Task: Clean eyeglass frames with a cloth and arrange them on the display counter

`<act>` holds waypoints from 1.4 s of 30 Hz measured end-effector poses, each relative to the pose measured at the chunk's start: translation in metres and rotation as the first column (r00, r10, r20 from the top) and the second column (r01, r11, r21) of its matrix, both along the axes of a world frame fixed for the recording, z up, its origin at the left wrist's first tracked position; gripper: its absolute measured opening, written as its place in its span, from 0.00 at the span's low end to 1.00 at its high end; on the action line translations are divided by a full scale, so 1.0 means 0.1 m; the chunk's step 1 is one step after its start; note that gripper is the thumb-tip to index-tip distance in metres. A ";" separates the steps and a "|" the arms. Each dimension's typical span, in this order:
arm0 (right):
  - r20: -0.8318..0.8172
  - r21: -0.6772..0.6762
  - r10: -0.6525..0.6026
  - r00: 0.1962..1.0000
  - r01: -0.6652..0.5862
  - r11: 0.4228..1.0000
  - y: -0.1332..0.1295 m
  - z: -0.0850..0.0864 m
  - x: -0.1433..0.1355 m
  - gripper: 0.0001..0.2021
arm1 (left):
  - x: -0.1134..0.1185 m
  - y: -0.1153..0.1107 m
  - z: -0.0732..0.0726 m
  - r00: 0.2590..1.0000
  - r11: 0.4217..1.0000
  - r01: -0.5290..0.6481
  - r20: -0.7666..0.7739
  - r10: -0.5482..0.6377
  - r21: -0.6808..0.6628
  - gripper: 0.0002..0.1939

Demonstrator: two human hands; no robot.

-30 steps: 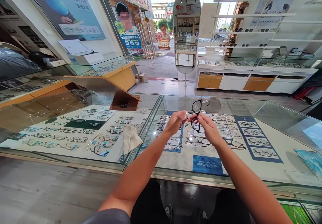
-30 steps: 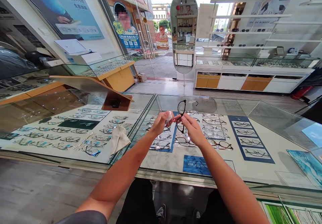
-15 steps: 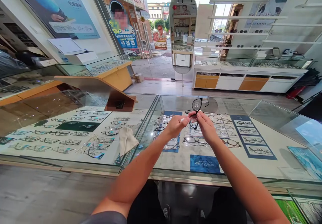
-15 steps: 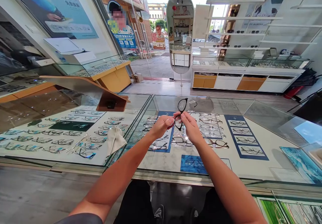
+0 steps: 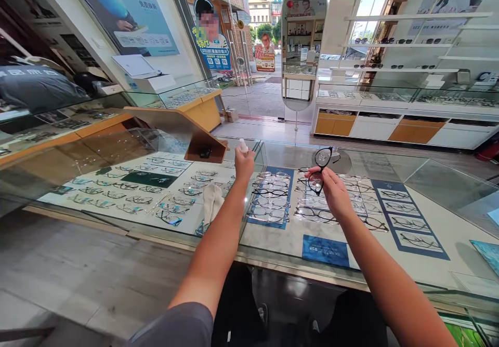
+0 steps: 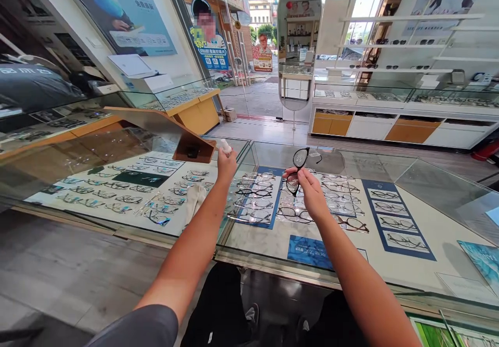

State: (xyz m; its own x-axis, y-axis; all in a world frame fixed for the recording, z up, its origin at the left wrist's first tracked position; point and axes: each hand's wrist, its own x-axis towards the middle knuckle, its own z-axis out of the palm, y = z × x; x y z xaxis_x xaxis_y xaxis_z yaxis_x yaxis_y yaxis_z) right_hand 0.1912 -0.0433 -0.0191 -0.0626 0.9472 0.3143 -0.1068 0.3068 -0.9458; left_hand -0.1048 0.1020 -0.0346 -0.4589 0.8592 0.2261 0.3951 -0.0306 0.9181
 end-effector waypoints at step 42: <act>0.020 0.058 0.056 0.998 -0.057 0.997 0.05 -0.04 0.04 0.23 | -1.28 -1.41 -0.32 0.739 0.871 -0.302 -0.672 -0.043 -0.388 0.14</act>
